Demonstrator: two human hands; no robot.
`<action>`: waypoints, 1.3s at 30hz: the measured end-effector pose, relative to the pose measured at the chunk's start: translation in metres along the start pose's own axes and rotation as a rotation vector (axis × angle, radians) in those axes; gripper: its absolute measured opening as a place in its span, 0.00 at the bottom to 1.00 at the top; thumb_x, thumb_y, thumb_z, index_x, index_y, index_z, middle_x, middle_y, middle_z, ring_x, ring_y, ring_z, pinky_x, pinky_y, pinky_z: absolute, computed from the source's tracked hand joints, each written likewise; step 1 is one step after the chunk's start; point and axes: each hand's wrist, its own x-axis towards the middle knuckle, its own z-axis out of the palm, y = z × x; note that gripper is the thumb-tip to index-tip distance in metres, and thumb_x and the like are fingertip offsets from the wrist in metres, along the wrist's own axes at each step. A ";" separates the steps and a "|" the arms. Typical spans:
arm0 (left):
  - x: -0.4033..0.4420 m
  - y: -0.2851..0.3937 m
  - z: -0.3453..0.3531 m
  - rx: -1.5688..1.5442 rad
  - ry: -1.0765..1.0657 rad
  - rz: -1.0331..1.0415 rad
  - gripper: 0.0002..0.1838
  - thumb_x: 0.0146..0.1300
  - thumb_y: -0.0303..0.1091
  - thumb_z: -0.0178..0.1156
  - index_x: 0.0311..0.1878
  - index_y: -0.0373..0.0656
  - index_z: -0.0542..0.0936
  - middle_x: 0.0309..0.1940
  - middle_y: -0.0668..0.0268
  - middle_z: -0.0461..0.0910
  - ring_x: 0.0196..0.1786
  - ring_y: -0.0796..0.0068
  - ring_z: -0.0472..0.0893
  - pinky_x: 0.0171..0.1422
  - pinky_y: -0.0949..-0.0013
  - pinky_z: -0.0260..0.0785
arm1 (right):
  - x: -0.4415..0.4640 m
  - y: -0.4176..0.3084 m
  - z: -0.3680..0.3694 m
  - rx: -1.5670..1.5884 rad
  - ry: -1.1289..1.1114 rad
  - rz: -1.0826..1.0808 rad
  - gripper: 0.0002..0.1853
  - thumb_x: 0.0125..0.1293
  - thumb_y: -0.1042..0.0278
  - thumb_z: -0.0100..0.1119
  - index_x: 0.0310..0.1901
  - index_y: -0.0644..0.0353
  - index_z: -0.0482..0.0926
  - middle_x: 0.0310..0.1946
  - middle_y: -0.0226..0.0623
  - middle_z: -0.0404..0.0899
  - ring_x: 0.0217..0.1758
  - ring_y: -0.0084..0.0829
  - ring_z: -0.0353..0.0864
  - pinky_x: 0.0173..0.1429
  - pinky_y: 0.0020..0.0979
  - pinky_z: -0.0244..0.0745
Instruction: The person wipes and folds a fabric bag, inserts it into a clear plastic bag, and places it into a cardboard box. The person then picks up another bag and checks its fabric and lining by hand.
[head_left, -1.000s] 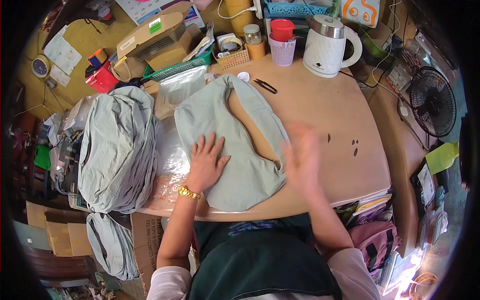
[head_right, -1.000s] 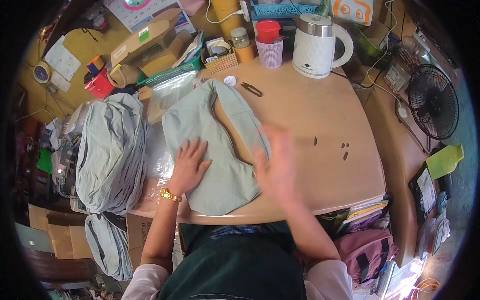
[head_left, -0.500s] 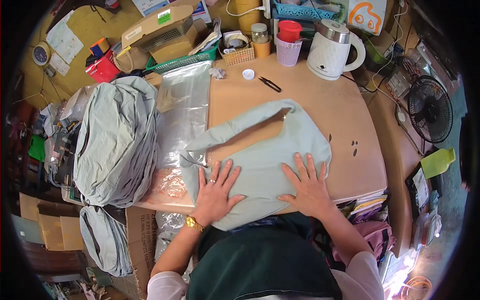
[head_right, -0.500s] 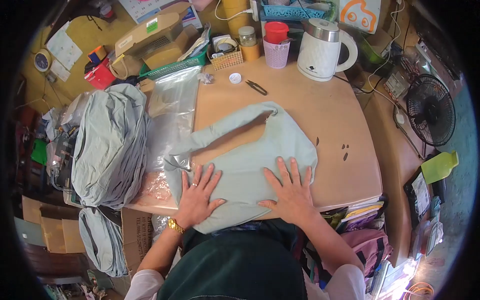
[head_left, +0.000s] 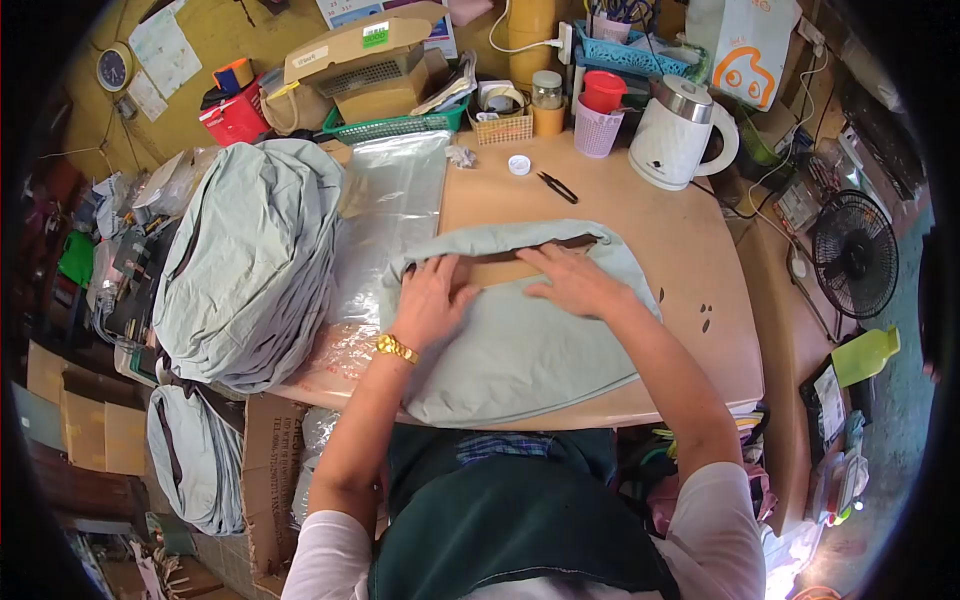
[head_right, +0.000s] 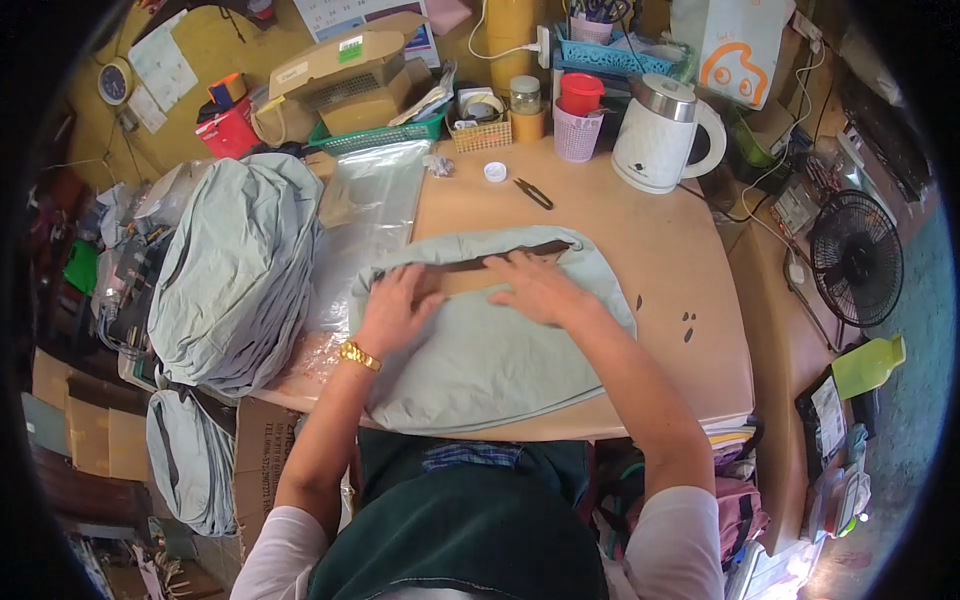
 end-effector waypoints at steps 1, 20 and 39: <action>0.006 -0.006 -0.003 -0.097 0.020 -0.013 0.21 0.63 0.38 0.62 0.57 0.42 0.75 0.53 0.55 0.76 0.59 0.55 0.74 0.64 0.54 0.64 | 0.002 0.004 -0.002 0.055 -0.047 0.105 0.28 0.64 0.58 0.62 0.63 0.58 0.69 0.55 0.50 0.74 0.59 0.50 0.74 0.66 0.45 0.66; -0.048 0.059 -0.007 0.253 -0.302 0.129 0.40 0.66 0.68 0.45 0.74 0.55 0.61 0.76 0.54 0.53 0.79 0.47 0.48 0.72 0.24 0.30 | 0.069 0.089 -0.061 0.111 0.072 0.396 0.11 0.59 0.74 0.56 0.44 0.60 0.82 0.41 0.50 0.82 0.47 0.48 0.81 0.52 0.41 0.76; -0.089 0.000 -0.034 -0.088 -0.208 0.123 0.17 0.35 0.23 0.66 0.30 0.47 0.70 0.31 0.64 0.68 0.38 0.62 0.70 0.44 0.61 0.61 | 0.185 0.023 -0.016 0.788 0.469 0.256 0.10 0.60 0.71 0.63 0.43 0.61 0.85 0.30 0.35 0.84 0.31 0.24 0.81 0.37 0.27 0.75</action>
